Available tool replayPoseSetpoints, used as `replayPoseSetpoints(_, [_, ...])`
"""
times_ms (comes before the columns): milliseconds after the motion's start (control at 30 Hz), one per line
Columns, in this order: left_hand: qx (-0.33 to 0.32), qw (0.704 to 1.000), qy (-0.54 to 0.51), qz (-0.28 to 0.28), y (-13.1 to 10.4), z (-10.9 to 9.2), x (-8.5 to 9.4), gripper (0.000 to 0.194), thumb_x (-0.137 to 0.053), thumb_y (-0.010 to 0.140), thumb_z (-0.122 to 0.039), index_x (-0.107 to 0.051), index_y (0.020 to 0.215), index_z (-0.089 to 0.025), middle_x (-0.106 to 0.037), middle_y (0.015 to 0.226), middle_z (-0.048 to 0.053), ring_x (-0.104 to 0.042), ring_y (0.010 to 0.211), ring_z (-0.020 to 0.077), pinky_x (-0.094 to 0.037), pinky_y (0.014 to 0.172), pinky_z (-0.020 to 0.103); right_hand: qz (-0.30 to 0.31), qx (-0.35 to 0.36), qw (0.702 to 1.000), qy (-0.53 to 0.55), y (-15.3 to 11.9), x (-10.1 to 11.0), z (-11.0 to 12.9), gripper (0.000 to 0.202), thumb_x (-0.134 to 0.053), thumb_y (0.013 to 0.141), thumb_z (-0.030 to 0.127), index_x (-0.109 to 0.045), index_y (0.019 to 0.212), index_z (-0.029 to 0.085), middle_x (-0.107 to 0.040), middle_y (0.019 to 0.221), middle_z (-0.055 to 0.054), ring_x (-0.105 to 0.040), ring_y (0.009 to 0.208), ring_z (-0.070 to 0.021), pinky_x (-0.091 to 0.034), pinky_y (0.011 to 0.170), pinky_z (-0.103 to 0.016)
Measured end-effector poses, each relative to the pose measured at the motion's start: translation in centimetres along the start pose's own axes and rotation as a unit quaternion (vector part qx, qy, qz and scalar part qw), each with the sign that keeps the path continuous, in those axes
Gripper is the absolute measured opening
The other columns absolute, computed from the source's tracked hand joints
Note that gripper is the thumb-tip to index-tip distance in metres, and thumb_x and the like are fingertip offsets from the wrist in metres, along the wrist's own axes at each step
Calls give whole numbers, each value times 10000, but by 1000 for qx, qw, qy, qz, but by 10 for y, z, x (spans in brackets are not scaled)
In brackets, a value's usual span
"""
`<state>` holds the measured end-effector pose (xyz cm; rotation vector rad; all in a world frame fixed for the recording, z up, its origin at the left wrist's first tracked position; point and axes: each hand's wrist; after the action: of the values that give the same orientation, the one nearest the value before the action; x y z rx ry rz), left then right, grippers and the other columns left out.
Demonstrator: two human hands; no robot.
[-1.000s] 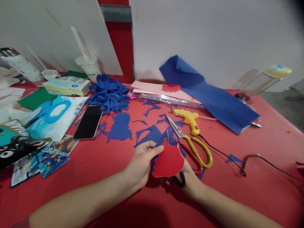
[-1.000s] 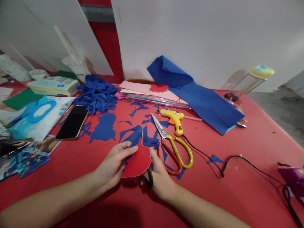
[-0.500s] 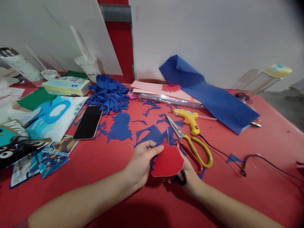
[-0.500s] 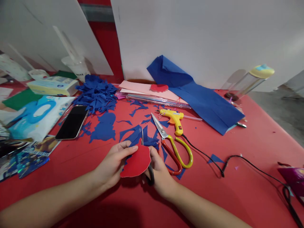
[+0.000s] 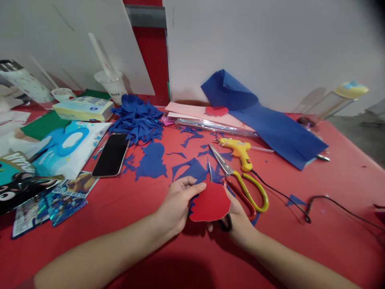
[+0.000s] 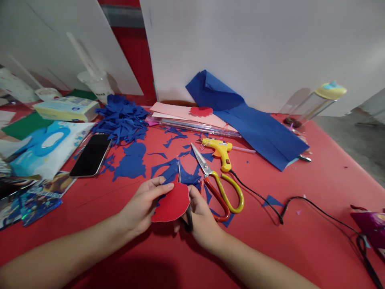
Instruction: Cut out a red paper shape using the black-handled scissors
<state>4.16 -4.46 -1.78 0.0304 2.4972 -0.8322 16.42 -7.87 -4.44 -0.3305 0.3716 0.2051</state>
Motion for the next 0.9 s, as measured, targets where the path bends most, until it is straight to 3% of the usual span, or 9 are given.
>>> replayPoseSetpoints(233, [-3,999,24,20,4,-7,4,275,-730,559,-151,-456,579,-156,-573,493,-38,-512,417,61,-383,420,151,16,25,1000,-2,4,9,-9,332,-558,774,497,-405,811,206,-536,438,69,-446,327,-79,-307,324,-162])
replayPoseSetpoints(600, [11,980,173,98,14,-48,13,225,-720,543,-152,-495,520,-146,-547,435,-30,-474,346,58,-337,368,147,135,37,989,37,5,20,-7,384,-596,745,512,-371,865,225,-519,648,39,-511,487,-95,-366,430,-201])
replayPoseSetpoints(900, [4,962,253,107,11,-57,12,223,-718,514,-113,-502,471,-153,-526,385,-31,-423,309,50,-262,323,142,151,27,988,17,4,21,-7,408,-586,738,542,-353,851,228,-506,637,47,-499,465,-80,-331,399,-172])
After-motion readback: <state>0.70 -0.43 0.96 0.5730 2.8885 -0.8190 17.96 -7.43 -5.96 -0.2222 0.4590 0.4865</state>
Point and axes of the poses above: each hand's wrist, its own y-axis towards the middle knuckle, its own x-axis out of the back of the hand, z = x × y
